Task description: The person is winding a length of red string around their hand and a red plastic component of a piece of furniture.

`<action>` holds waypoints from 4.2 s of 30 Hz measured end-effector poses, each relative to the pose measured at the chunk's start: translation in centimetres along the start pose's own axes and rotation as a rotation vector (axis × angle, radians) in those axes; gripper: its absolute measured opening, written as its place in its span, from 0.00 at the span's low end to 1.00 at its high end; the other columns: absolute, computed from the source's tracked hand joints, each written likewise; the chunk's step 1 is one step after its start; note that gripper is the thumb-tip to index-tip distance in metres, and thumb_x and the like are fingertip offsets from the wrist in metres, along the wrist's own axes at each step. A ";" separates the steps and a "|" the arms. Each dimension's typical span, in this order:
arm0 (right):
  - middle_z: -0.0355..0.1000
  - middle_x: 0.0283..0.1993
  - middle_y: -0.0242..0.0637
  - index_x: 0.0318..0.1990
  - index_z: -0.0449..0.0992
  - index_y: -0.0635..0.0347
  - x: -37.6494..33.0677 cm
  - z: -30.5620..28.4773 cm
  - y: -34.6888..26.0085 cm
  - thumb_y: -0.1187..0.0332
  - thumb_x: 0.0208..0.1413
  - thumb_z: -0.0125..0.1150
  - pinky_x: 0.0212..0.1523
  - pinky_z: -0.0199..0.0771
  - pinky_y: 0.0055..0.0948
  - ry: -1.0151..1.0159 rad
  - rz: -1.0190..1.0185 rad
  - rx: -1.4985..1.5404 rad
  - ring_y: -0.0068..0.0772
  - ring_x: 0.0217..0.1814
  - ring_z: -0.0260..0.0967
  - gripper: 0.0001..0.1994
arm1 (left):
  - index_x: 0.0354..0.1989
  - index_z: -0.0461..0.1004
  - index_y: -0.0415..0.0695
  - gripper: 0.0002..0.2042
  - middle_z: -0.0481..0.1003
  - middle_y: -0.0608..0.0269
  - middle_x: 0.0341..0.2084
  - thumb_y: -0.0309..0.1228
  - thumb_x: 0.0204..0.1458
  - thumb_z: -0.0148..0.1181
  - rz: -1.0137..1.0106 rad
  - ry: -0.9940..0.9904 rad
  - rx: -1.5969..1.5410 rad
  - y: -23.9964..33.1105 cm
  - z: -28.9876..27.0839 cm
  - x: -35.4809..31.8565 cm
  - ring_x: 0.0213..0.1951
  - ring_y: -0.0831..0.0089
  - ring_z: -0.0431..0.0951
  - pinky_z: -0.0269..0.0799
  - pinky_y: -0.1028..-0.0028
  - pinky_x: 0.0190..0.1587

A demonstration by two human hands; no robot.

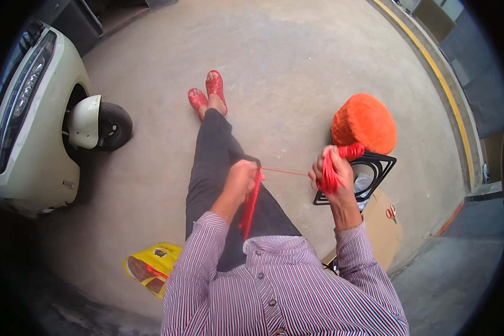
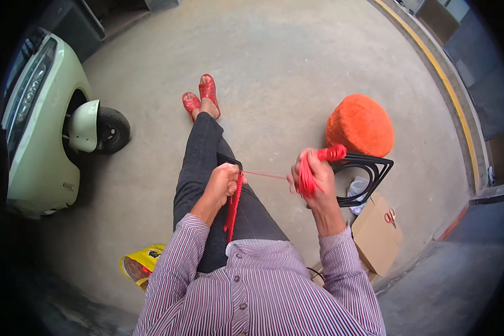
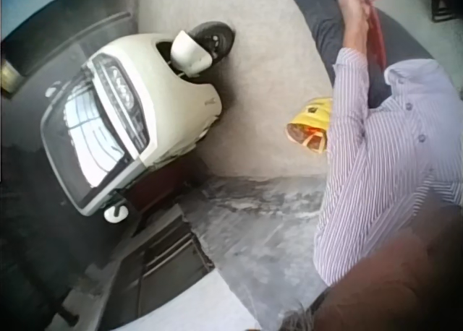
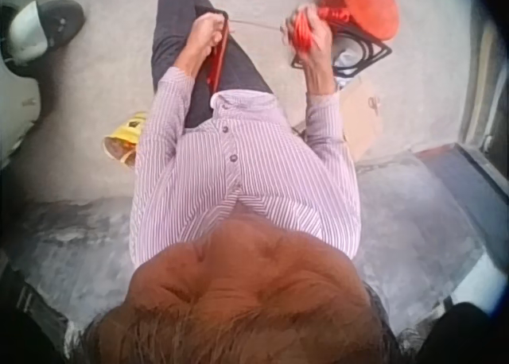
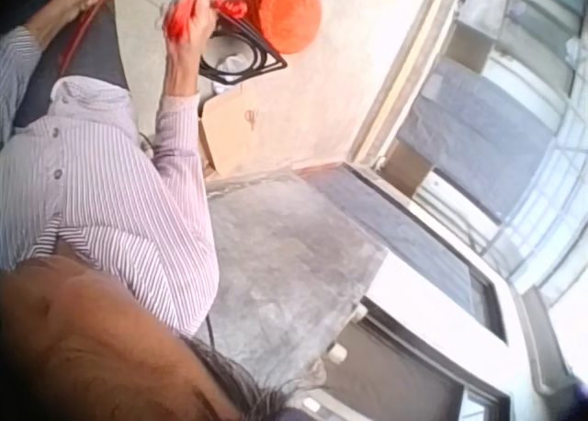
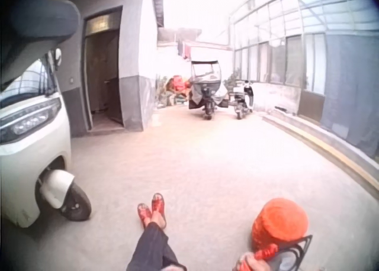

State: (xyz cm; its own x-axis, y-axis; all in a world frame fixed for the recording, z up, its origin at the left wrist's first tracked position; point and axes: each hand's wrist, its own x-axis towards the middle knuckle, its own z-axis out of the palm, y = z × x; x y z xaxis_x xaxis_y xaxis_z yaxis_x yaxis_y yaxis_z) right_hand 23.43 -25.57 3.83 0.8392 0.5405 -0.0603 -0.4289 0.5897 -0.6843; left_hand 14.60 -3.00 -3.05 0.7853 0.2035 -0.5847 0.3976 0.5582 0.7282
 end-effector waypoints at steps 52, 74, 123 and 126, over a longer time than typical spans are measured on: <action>0.71 0.24 0.46 0.30 0.64 0.58 -5.1 2.1 0.7 0.66 0.42 0.61 0.45 0.70 0.48 -0.251 0.080 0.137 0.46 0.27 0.73 0.12 | 0.68 0.48 0.42 0.41 0.62 0.43 0.50 0.31 0.47 0.65 0.480 0.158 1.012 -5.1 -2.4 -2.4 0.48 0.49 0.70 0.67 0.59 0.51; 0.73 0.36 0.36 0.42 0.73 0.63 -6.3 8.3 -4.2 0.70 0.44 0.67 0.41 0.70 0.29 -0.305 0.124 -0.828 0.29 0.37 0.72 0.16 | 0.32 0.74 0.39 0.09 0.73 0.64 0.26 0.32 0.52 0.61 0.834 0.291 0.741 -1.6 2.5 -3.2 0.32 0.68 0.73 0.68 0.68 0.39; 0.77 0.37 0.35 0.51 0.74 0.64 -2.7 -3.4 7.0 0.52 0.61 0.52 0.43 0.71 0.23 -0.469 0.676 -0.546 0.24 0.41 0.72 0.23 | 0.40 0.75 0.40 0.10 0.76 0.62 0.39 0.15 0.50 0.55 0.695 -0.220 0.430 -1.5 2.2 -7.2 0.40 0.75 0.75 0.71 0.76 0.42; 0.76 0.33 0.31 0.50 0.75 0.63 0.0 -3.2 6.0 0.55 0.60 0.55 0.39 0.71 0.22 -0.238 0.511 -0.421 0.22 0.41 0.71 0.21 | 0.30 0.78 0.42 0.11 0.73 0.59 0.37 0.14 0.41 0.55 1.075 0.031 0.920 1.2 0.3 -4.8 0.41 0.65 0.74 0.70 0.70 0.44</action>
State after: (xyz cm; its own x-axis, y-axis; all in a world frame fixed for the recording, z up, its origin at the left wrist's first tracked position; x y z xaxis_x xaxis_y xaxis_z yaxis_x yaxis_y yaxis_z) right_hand 21.88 -23.98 -2.66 0.4507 0.8328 -0.3213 -0.5434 -0.0296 -0.8390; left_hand 11.47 -3.49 0.75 0.8931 0.2116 0.3971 -0.2063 -0.5917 0.7793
